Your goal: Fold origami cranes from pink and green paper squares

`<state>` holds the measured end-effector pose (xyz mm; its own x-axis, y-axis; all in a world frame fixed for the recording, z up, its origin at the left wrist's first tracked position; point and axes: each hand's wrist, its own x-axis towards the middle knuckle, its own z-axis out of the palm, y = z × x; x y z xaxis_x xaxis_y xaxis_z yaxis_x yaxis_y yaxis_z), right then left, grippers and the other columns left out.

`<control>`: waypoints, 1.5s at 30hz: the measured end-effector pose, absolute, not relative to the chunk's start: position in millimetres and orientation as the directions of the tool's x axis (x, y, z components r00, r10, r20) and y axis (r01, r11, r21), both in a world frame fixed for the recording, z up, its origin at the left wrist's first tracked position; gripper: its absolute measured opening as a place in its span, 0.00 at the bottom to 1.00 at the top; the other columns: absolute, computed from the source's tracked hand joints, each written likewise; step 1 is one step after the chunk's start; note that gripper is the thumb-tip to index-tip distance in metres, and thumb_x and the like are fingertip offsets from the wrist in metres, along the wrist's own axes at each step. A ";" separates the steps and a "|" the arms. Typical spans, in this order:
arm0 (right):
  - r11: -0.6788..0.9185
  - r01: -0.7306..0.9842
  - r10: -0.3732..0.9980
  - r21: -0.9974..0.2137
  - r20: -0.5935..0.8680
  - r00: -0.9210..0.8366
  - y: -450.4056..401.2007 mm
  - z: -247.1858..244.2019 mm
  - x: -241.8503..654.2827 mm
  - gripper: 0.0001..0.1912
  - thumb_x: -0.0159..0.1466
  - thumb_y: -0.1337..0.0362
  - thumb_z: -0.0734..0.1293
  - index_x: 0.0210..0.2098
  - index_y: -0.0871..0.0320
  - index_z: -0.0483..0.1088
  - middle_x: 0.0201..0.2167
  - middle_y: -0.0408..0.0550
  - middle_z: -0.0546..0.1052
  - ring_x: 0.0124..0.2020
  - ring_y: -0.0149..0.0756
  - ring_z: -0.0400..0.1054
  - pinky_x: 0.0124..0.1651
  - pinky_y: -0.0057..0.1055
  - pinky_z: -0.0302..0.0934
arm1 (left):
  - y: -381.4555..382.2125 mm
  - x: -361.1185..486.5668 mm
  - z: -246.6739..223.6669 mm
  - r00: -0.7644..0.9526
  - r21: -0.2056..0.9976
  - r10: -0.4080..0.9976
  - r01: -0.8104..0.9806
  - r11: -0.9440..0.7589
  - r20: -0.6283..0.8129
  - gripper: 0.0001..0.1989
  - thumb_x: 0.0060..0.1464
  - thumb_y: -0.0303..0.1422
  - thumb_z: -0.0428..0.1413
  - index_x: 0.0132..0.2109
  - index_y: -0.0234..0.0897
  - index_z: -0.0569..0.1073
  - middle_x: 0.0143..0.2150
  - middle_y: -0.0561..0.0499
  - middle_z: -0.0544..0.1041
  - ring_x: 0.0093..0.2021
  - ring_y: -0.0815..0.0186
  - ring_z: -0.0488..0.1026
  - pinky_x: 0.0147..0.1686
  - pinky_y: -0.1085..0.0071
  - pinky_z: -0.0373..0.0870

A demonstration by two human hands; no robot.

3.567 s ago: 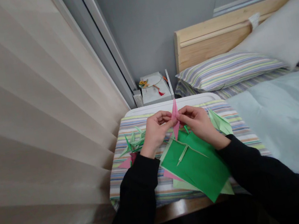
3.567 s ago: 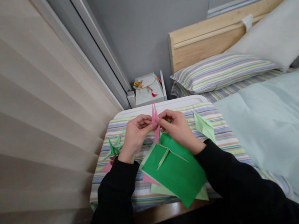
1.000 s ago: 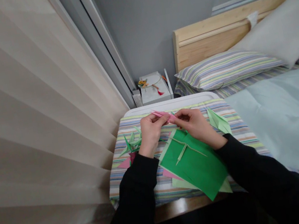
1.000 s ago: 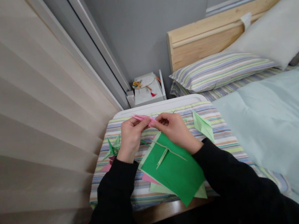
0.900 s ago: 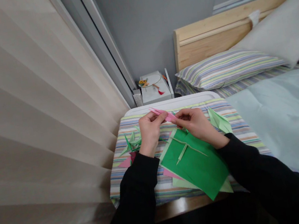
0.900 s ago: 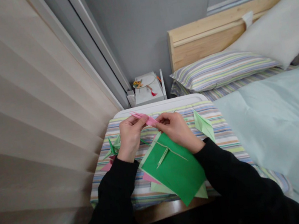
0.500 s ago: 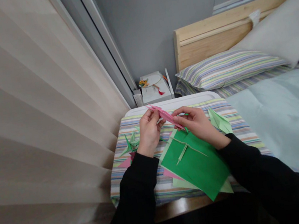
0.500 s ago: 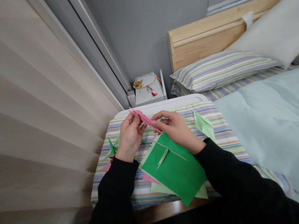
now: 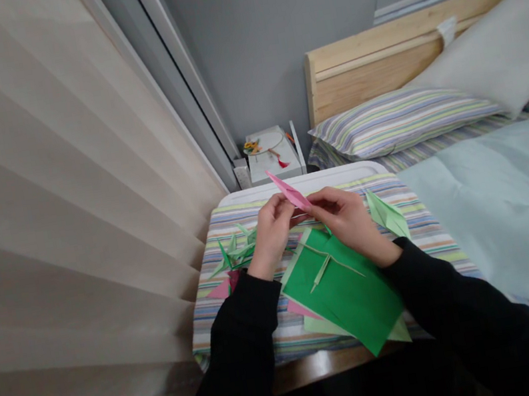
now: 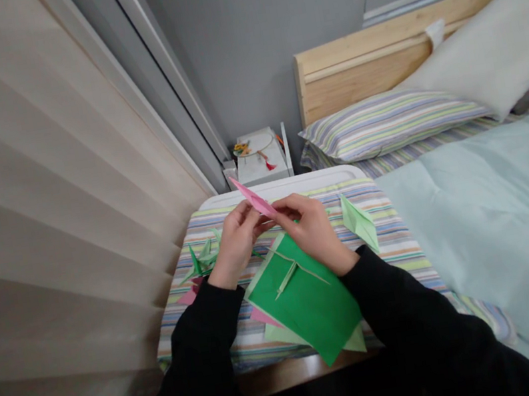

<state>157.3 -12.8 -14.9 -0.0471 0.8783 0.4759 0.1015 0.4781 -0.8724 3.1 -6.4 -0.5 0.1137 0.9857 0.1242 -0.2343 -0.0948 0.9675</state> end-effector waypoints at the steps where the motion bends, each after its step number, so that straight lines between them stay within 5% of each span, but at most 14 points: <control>1: 0.504 0.147 0.863 -0.851 0.503 -0.046 -13.3 -15.1 157.1 0.06 0.63 0.60 0.72 0.37 0.57 0.78 0.33 0.49 0.81 0.34 0.39 0.75 0.39 0.37 0.68 | -5.8 2.7 -1.1 0.081 0.969 0.989 -0.224 -0.100 0.121 0.10 0.54 0.34 0.62 0.40 0.35 0.72 0.37 0.51 0.78 0.35 0.69 0.77 0.41 0.69 0.78; 7: 0.572 0.284 0.814 -0.769 0.575 -0.084 -15.9 -13.0 153.8 0.03 0.63 0.69 0.68 0.37 0.57 0.74 0.33 0.47 0.78 0.30 0.35 0.73 0.34 0.33 0.68 | -4.2 0.2 -0.8 -0.027 0.962 0.962 -0.019 -0.272 0.272 0.04 0.52 0.29 0.60 0.34 0.35 0.72 0.30 0.54 0.75 0.29 0.70 0.75 0.34 0.72 0.75; 13: 0.624 0.408 0.755 -0.666 0.649 -0.094 -16.0 -16.4 151.9 0.11 0.61 0.73 0.66 0.43 0.56 0.71 0.39 0.49 0.75 0.28 0.33 0.72 0.32 0.32 0.68 | -13.8 6.8 4.9 0.059 0.909 0.929 0.189 -0.371 0.366 0.08 0.54 0.25 0.58 0.42 0.36 0.73 0.40 0.48 0.79 0.40 0.66 0.78 0.38 0.72 0.75; 20: 0.640 0.529 0.721 -0.558 0.675 -0.159 -16.2 -23.5 147.0 0.17 0.60 0.76 0.64 0.48 0.58 0.68 0.43 0.54 0.74 0.30 0.37 0.70 0.34 0.35 0.66 | -13.3 11.3 -3.7 0.024 0.902 0.938 0.269 -0.339 0.345 0.20 0.47 0.17 0.54 0.47 0.38 0.69 0.47 0.47 0.77 0.37 0.67 0.79 0.33 0.73 0.76; 26: 0.655 0.578 0.687 -0.487 0.703 -0.186 -17.5 -24.7 144.4 0.14 0.62 0.76 0.62 0.46 0.58 0.69 0.43 0.56 0.75 0.38 0.44 0.71 0.39 0.38 0.67 | -10.3 8.0 -6.1 0.006 0.812 0.899 0.425 -0.399 0.439 0.17 0.49 0.20 0.57 0.47 0.36 0.75 0.50 0.44 0.76 0.37 0.66 0.77 0.31 0.73 0.74; 36: 0.632 0.498 0.699 -0.594 0.714 -0.036 -12.6 -22.4 147.8 0.06 0.63 0.71 0.67 0.33 0.54 0.68 0.40 0.52 0.74 0.42 0.44 0.71 0.46 0.41 0.67 | -11.2 7.1 -7.6 0.014 0.820 0.902 0.410 -0.399 0.431 0.06 0.54 0.27 0.60 0.37 0.39 0.81 0.33 0.49 0.82 0.33 0.62 0.77 0.37 0.68 0.72; 45: 0.589 0.475 0.758 -0.654 0.650 -0.045 -10.5 -21.6 151.9 0.06 0.61 0.71 0.67 0.31 0.55 0.67 0.38 0.50 0.75 0.37 0.41 0.70 0.37 0.37 0.63 | -8.5 4.4 -7.5 -0.015 0.836 0.897 0.368 -0.406 0.442 0.06 0.54 0.26 0.59 0.33 0.38 0.82 0.37 0.47 0.84 0.35 0.61 0.79 0.40 0.67 0.74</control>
